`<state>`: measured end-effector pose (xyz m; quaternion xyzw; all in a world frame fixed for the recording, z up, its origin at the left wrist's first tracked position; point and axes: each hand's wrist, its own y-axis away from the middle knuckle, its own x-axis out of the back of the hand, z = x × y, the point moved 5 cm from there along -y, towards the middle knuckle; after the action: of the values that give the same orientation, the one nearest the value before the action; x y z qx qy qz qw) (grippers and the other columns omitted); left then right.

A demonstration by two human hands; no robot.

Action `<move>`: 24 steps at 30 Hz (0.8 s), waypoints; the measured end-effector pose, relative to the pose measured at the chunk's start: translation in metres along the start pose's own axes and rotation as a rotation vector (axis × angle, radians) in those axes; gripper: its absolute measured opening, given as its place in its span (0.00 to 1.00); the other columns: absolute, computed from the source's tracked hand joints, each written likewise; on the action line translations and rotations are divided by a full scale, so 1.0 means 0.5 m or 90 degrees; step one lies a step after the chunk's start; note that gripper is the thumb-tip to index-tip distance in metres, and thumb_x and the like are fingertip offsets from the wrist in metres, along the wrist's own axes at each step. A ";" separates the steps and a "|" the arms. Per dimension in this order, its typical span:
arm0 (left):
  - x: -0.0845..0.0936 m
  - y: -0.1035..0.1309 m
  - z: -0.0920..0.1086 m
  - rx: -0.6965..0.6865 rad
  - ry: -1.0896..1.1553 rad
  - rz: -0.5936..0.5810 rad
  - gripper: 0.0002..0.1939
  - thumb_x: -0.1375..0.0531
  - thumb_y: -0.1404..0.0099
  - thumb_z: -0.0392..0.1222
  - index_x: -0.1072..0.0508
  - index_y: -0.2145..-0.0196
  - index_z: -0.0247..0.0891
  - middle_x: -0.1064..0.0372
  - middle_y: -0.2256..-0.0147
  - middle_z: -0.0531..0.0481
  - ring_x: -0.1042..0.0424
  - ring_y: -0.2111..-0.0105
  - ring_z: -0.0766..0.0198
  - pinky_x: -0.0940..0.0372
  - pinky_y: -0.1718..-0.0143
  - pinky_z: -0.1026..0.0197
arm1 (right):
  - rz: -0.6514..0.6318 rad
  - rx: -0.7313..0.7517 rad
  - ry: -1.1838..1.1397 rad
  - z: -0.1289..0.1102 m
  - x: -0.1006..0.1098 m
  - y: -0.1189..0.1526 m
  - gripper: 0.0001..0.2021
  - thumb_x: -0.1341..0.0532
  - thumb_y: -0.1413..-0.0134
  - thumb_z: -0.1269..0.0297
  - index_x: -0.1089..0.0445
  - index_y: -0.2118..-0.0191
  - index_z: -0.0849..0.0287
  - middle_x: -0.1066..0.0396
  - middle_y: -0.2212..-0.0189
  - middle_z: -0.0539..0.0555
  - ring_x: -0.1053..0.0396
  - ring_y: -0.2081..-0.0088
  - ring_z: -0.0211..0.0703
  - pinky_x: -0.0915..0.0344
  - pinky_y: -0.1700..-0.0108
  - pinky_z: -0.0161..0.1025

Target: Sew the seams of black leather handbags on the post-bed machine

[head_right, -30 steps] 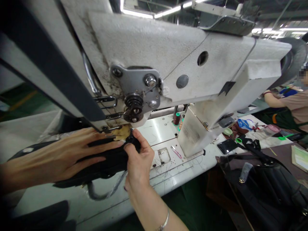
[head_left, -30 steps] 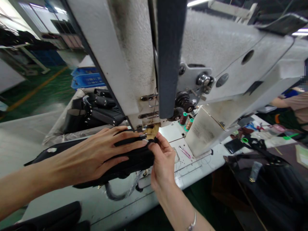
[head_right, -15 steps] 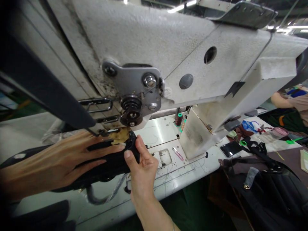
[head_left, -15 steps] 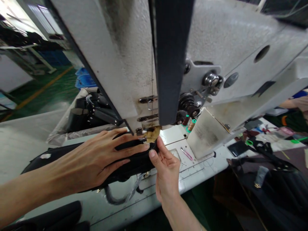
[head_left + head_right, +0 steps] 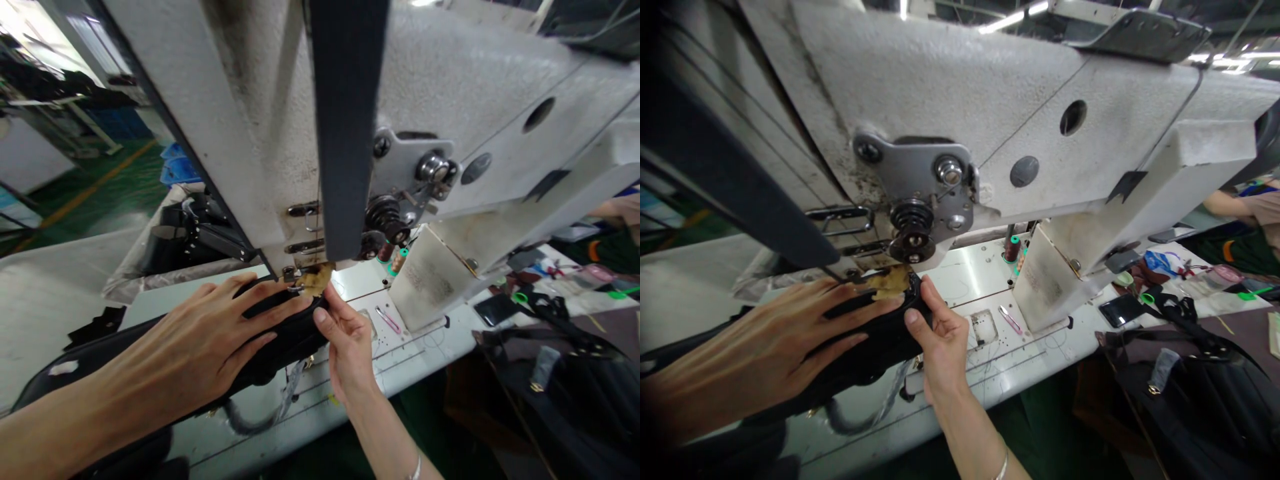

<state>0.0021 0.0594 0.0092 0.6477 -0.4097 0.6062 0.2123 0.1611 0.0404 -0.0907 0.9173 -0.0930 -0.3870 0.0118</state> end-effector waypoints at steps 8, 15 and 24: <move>0.003 0.007 0.025 0.056 -0.026 -0.004 0.34 0.49 0.26 0.45 0.58 0.29 0.64 0.32 0.42 0.49 0.32 0.48 0.52 0.31 0.54 0.48 | -0.002 -0.009 -0.013 0.002 0.008 0.000 0.21 0.28 0.50 0.66 0.22 0.48 0.53 0.28 0.41 0.53 0.36 0.34 0.51 0.49 0.27 0.54; -0.001 0.014 0.038 0.114 -0.020 -0.010 0.34 0.49 0.26 0.47 0.57 0.28 0.63 0.34 0.39 0.51 0.33 0.44 0.51 0.30 0.51 0.46 | 0.016 -0.025 -0.007 0.016 0.036 0.003 0.19 0.29 0.48 0.66 0.21 0.49 0.54 0.27 0.42 0.54 0.35 0.35 0.52 0.49 0.27 0.53; 0.003 0.008 0.071 0.205 0.003 -0.029 0.31 0.50 0.28 0.47 0.51 0.30 0.61 0.37 0.36 0.52 0.31 0.45 0.50 0.27 0.54 0.44 | 0.089 -0.055 0.017 0.037 0.093 0.010 0.17 0.29 0.48 0.64 0.20 0.51 0.56 0.25 0.44 0.56 0.34 0.35 0.51 0.50 0.28 0.52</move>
<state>0.0204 0.0295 0.0035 0.6815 -0.2917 0.6603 0.1204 0.1787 0.0280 -0.1362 0.9122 -0.1401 -0.3766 0.0799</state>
